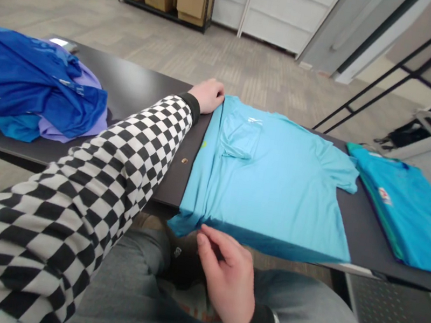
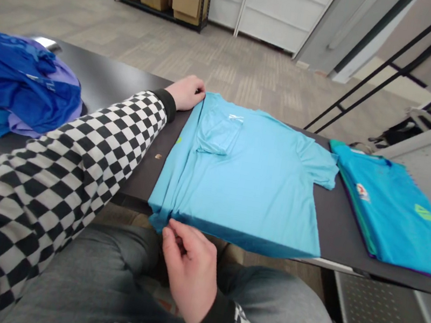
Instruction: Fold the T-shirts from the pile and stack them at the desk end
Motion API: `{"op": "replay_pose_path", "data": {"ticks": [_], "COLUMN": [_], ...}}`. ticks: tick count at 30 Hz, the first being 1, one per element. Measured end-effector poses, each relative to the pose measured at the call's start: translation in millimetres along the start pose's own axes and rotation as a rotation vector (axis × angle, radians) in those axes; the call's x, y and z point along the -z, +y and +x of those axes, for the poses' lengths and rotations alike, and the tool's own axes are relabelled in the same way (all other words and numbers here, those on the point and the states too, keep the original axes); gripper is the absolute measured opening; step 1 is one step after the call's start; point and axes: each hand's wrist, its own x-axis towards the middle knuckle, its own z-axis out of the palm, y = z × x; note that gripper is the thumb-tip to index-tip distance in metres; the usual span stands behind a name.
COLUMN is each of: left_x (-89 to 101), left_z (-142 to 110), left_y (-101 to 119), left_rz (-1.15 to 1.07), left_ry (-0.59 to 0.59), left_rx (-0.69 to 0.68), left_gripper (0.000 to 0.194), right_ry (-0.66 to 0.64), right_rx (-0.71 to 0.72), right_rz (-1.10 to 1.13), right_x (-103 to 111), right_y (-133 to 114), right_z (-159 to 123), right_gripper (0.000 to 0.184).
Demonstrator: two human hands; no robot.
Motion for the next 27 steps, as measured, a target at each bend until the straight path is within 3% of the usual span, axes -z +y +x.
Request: {"op": "replay_pose_path", "data": {"ticks": [7,15,20,27], "left_x": [7.7,7.1,5.1,4.7], "left_z": [-4,-3,-1,-1], "left_y": [10,10,7,6], "left_rz": [0.027,0.050,0.038,0.024], "left_ry": [-0.043,-0.032,-0.034,-0.037], "left_rx": [0.040,0.023,0.016,0.023], "left_gripper": [0.026,0.027,0.027,0.027], "right_ry": [-0.083,-0.121,-0.028,-0.004], "right_rx": [-0.184,-0.432,-0.336,-0.109], "right_rz": [0.034,0.296,0.309,0.230], "right_x": [-7,-28,-28,-8], "right_y": [-6,1,-2,-22], "right_z": [18,17,14,4], "right_gripper": [0.031,0.041,0.030,0.016]}}
